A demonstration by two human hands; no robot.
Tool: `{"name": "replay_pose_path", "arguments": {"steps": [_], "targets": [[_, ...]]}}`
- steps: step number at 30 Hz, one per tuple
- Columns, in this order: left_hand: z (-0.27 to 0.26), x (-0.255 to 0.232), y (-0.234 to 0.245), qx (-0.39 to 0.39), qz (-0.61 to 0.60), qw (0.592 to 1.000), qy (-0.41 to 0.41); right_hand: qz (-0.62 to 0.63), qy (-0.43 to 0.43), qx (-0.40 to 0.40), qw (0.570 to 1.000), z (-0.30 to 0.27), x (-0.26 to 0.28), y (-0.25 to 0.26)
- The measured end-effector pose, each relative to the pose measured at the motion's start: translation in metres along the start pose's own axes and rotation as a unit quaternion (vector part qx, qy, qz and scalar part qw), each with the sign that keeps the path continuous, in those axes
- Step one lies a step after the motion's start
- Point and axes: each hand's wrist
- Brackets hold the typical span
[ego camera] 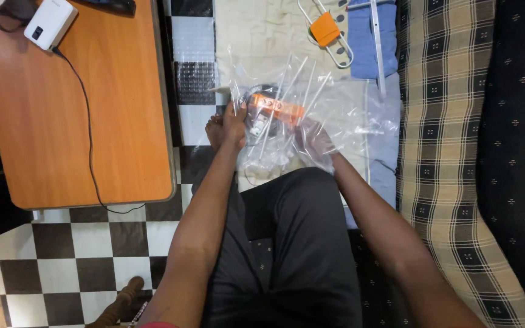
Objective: Assemble a television antenna from its plastic and metal components.
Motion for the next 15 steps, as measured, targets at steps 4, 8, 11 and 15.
{"name": "replay_pose_path", "arguments": {"steps": [4,8,11,15], "targets": [[0.014,0.016,0.004,-0.013,-0.011,0.997,-0.078,0.075,-0.098,-0.083,0.989,-0.003,-0.004,0.014],[-0.005,-0.005,-0.010,-0.010,-0.046,0.997,-0.065,0.147,-0.081,-0.120,0.978,-0.015,0.034,-0.002],[-0.013,-0.012,-0.015,-0.001,-0.061,0.996,-0.069,0.191,-0.108,-0.165,0.961,-0.016,0.027,-0.003],[-0.003,-0.004,-0.005,0.027,-0.019,0.997,-0.065,0.296,-0.136,-0.153,0.933,-0.036,0.125,-0.047]]}}
Point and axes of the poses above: each hand's wrist, its own z-axis towards the middle knuckle, its own y-axis out of the back of the hand, x = y × z, and after that the axes turned 6 degrees about -x, right-handed
